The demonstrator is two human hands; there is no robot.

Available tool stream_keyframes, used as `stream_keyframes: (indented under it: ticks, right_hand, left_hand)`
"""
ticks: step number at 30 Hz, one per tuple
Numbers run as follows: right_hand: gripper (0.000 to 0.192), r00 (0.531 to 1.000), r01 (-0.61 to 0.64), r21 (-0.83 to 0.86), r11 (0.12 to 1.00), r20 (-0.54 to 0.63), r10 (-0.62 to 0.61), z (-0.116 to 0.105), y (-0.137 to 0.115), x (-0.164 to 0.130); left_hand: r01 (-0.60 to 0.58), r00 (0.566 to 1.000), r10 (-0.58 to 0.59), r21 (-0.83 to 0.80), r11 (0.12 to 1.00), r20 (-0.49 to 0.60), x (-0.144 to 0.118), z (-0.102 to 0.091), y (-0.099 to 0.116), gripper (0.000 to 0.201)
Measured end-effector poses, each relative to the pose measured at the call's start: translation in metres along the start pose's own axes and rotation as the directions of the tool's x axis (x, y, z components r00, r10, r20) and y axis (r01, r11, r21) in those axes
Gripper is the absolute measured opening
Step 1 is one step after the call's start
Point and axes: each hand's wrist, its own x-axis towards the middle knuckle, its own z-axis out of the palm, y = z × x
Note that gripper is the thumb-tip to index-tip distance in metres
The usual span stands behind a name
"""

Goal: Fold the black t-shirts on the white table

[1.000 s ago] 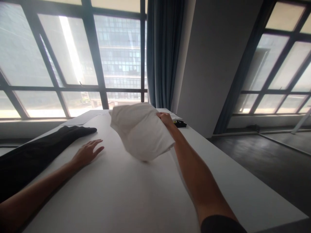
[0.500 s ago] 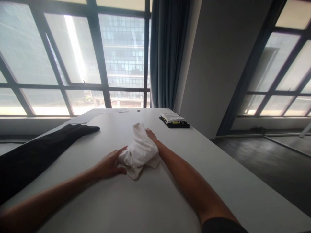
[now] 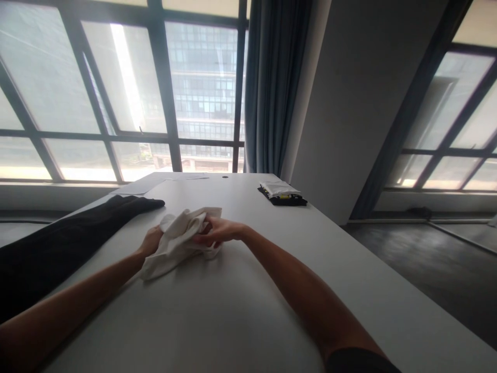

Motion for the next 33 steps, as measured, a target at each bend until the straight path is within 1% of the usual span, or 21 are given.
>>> stream_keyframes:
  ticks: [2, 4, 6, 8, 9, 11, 14, 15, 16, 18, 19, 20, 21, 22, 24, 26, 27, 29, 31, 32, 33]
  right_hand:
    - [0.055, 0.990, 0.019, -0.039, 0.999, -0.142, -0.024, 0.015, 0.002, 0.008]
    - [0.048, 0.958, 0.002, -0.098, 0.995, -0.286, -0.030, 0.025, 0.007, 0.015]
    - [0.033, 0.920, -0.016, -0.174, 0.985, -0.389, -0.054, 0.029, 0.013, 0.021]
    - [0.017, 0.879, 0.005, -0.214, 0.977, -0.465, -0.107, 0.025, 0.017, 0.025]
    - [0.011, 0.860, 0.032, -0.207, 0.978, -0.493, -0.132, 0.021, 0.018, 0.026]
    - [0.007, 0.816, 0.101, -0.148, 0.984, -0.554, -0.167, 0.007, 0.018, 0.025]
    - [0.014, 0.726, 0.151, -0.030, 0.988, -0.676, -0.131, -0.023, 0.013, 0.012]
    - [0.019, 0.717, 0.145, 0.009, 0.989, -0.690, -0.099, -0.033, 0.012, 0.005]
    - [0.027, 0.770, 0.121, 0.058, 0.991, -0.636, -0.056, -0.041, 0.010, -0.002]
    - [0.046, 0.922, 0.011, 0.122, 0.993, -0.384, 0.037, -0.046, 0.006, -0.012]
    - [0.056, 0.968, -0.041, 0.115, 0.993, -0.241, 0.068, -0.044, 0.004, -0.014]
    - [0.064, 0.988, -0.075, 0.087, 0.993, -0.127, 0.086, -0.037, 0.002, -0.014]
    - [0.072, 0.994, -0.084, 0.041, 0.996, -0.065, 0.086, -0.028, 0.001, -0.012]
    - [0.080, 0.996, -0.076, -0.011, 0.997, -0.044, 0.076, -0.016, -0.001, -0.008]
    - [0.094, 0.995, -0.032, -0.179, 0.983, -0.096, 0.015, 0.009, -0.003, 0.001]
    - [0.096, 0.973, 0.016, -0.401, 0.916, -0.204, -0.106, 0.031, -0.004, 0.008]
    - [0.090, 0.954, 0.014, -0.498, 0.867, -0.253, -0.161, 0.040, -0.005, 0.009]
    - [0.062, 0.916, -0.047, -0.621, 0.782, -0.340, -0.215, 0.052, -0.008, 0.010]
    - [0.032, 0.894, -0.144, -0.682, 0.717, -0.400, -0.201, 0.055, -0.011, 0.009]
    - [0.024, 0.887, -0.183, -0.701, 0.689, -0.421, -0.193, 0.054, -0.012, 0.008]
    - [0.022, 0.878, -0.212, -0.714, 0.667, -0.438, -0.190, 0.050, -0.013, 0.008]
  left_hand:
    - [0.012, 1.000, -0.011, -0.037, 0.999, 0.021, -0.004, 0.003, 0.005, 0.051]
    - [-0.017, 0.995, 0.024, -0.065, 0.998, 0.100, -0.013, 0.009, 0.011, 0.061]
    - [-0.039, 0.974, 0.057, -0.083, 0.996, 0.217, -0.020, 0.016, 0.016, 0.068]
    - [-0.050, 0.951, 0.072, -0.080, 0.996, 0.300, -0.025, 0.021, 0.019, 0.067]
    - [-0.059, 0.949, 0.079, -0.074, 0.996, 0.306, -0.026, 0.022, 0.019, 0.064]
    - [-0.070, 0.965, 0.081, -0.055, 0.996, 0.247, -0.024, 0.022, 0.018, 0.058]
    - [-0.060, 0.989, 0.067, -0.060, 0.996, 0.128, -0.018, 0.016, 0.016, 0.057]
    - [-0.062, 0.992, 0.070, -0.077, 0.995, 0.101, -0.017, 0.014, 0.015, 0.056]
    - [-0.075, 0.994, 0.082, -0.092, 0.993, 0.078, -0.016, 0.012, 0.015, 0.056]
    - [-0.134, 0.989, 0.139, -0.093, 0.987, 0.054, -0.015, 0.010, 0.016, 0.051]
    - [-0.174, 0.982, 0.179, -0.082, 0.981, 0.058, -0.016, 0.010, 0.016, 0.048]
    - [-0.216, 0.972, 0.220, -0.065, 0.974, 0.076, -0.018, 0.011, 0.016, 0.044]
    - [-0.252, 0.961, 0.256, -0.044, 0.967, 0.105, -0.019, 0.011, 0.016, 0.041]
    - [-0.282, 0.950, 0.282, -0.018, 0.959, 0.137, -0.021, 0.012, 0.016, 0.037]
    - [-0.324, 0.932, 0.309, 0.052, 0.945, 0.189, -0.026, 0.015, 0.015, 0.032]
    - [-0.383, 0.909, 0.350, 0.123, 0.915, 0.228, -0.029, 0.018, 0.015, 0.029]
    - [-0.423, 0.891, 0.381, 0.143, 0.895, 0.246, -0.030, 0.019, 0.015, 0.027]
    - [-0.494, 0.857, 0.447, 0.162, 0.854, 0.255, -0.031, 0.021, 0.016, 0.024]
    - [-0.530, 0.842, 0.486, 0.186, 0.827, 0.235, -0.031, 0.023, 0.017, 0.025]
    - [-0.534, 0.841, 0.494, 0.202, 0.821, 0.220, -0.031, 0.024, 0.017, 0.027]
    - [-0.532, 0.845, 0.495, 0.215, 0.819, 0.204, -0.031, 0.024, 0.017, 0.030]
